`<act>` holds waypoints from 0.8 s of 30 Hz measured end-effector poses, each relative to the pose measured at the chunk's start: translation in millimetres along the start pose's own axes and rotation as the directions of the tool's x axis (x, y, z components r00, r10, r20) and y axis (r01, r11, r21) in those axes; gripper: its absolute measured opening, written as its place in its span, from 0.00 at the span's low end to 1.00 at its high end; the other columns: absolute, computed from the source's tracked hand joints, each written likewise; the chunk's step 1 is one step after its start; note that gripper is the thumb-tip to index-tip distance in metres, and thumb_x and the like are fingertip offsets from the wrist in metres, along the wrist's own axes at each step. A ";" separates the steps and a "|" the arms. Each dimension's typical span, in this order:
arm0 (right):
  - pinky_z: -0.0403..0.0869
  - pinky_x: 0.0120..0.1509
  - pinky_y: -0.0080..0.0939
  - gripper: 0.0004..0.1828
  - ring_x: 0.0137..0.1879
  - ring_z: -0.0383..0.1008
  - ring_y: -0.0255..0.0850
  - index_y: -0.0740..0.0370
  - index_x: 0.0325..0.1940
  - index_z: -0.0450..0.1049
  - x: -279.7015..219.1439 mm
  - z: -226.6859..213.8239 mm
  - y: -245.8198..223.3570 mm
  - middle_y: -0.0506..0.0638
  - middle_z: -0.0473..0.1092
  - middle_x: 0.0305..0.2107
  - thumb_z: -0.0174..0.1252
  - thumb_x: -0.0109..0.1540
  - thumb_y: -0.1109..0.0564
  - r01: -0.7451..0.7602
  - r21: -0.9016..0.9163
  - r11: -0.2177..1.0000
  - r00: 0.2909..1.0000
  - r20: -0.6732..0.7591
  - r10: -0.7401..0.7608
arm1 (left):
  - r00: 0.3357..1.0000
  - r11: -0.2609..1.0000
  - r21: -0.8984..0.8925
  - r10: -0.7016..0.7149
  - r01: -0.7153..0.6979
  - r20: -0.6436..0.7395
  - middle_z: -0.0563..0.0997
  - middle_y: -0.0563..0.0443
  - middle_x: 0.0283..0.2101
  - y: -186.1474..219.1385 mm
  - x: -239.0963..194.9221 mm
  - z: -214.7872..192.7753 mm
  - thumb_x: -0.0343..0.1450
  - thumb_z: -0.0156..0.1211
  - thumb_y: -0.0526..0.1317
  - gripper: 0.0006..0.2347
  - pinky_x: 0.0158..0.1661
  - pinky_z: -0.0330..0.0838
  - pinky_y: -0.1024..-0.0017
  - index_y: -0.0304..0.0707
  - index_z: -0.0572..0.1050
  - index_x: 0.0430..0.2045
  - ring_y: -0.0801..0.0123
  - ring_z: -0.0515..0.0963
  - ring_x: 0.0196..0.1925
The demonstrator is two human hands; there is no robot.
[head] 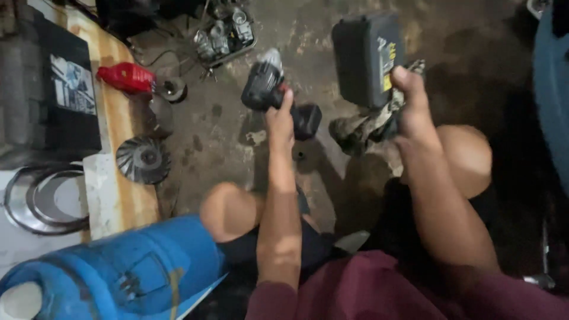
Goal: Cleaning a motorcycle engine component with a rag and using an impact wrench to work on it
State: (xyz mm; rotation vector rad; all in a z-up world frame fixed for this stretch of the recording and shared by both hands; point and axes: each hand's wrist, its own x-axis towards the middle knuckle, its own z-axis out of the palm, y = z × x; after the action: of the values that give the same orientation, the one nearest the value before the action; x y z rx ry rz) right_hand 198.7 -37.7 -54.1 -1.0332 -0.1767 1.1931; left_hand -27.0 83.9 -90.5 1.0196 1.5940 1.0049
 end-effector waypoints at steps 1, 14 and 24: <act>0.80 0.64 0.54 0.40 0.50 0.83 0.51 0.63 0.60 0.74 -1.2 0.8 -15.2 0.59 0.80 0.44 0.68 0.52 0.36 -0.009 0.033 0.999 1.000 -0.011 0.009 | 0.998 0.969 -0.240 -0.047 0.052 0.029 0.76 0.29 0.54 -26.4 9.8 5.6 0.67 0.70 0.46 0.28 0.59 0.67 0.49 0.23 0.73 0.57 0.45 0.75 0.59; 0.72 0.50 0.34 0.22 0.41 0.71 0.36 0.64 0.53 0.73 -48.9 40.2 -64.4 0.50 0.74 0.41 0.56 0.62 0.46 0.141 0.053 0.989 0.981 -0.145 -0.132 | 0.922 0.920 0.286 -0.331 0.268 0.203 0.81 0.36 0.45 -203.2 41.2 53.0 0.66 0.65 0.57 0.28 0.47 0.77 0.61 0.28 0.76 0.48 0.53 0.82 0.44; 0.79 0.63 0.54 0.39 0.54 0.78 0.44 0.73 0.55 0.72 -29.6 46.2 -45.1 0.60 0.73 0.47 0.73 0.52 0.41 0.102 -0.096 0.990 0.941 -0.314 -0.127 | 0.907 0.857 0.499 -0.305 0.128 0.291 0.82 0.29 0.47 -300.0 35.8 81.4 0.62 0.65 0.70 0.38 0.53 0.77 0.50 0.27 0.80 0.45 0.41 0.80 0.56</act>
State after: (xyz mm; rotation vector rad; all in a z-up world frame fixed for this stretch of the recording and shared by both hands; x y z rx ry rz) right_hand 188.9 -35.8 16.2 -1.2539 -0.0284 0.9042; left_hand -0.3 35.1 -398.4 1.2271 1.6251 0.2415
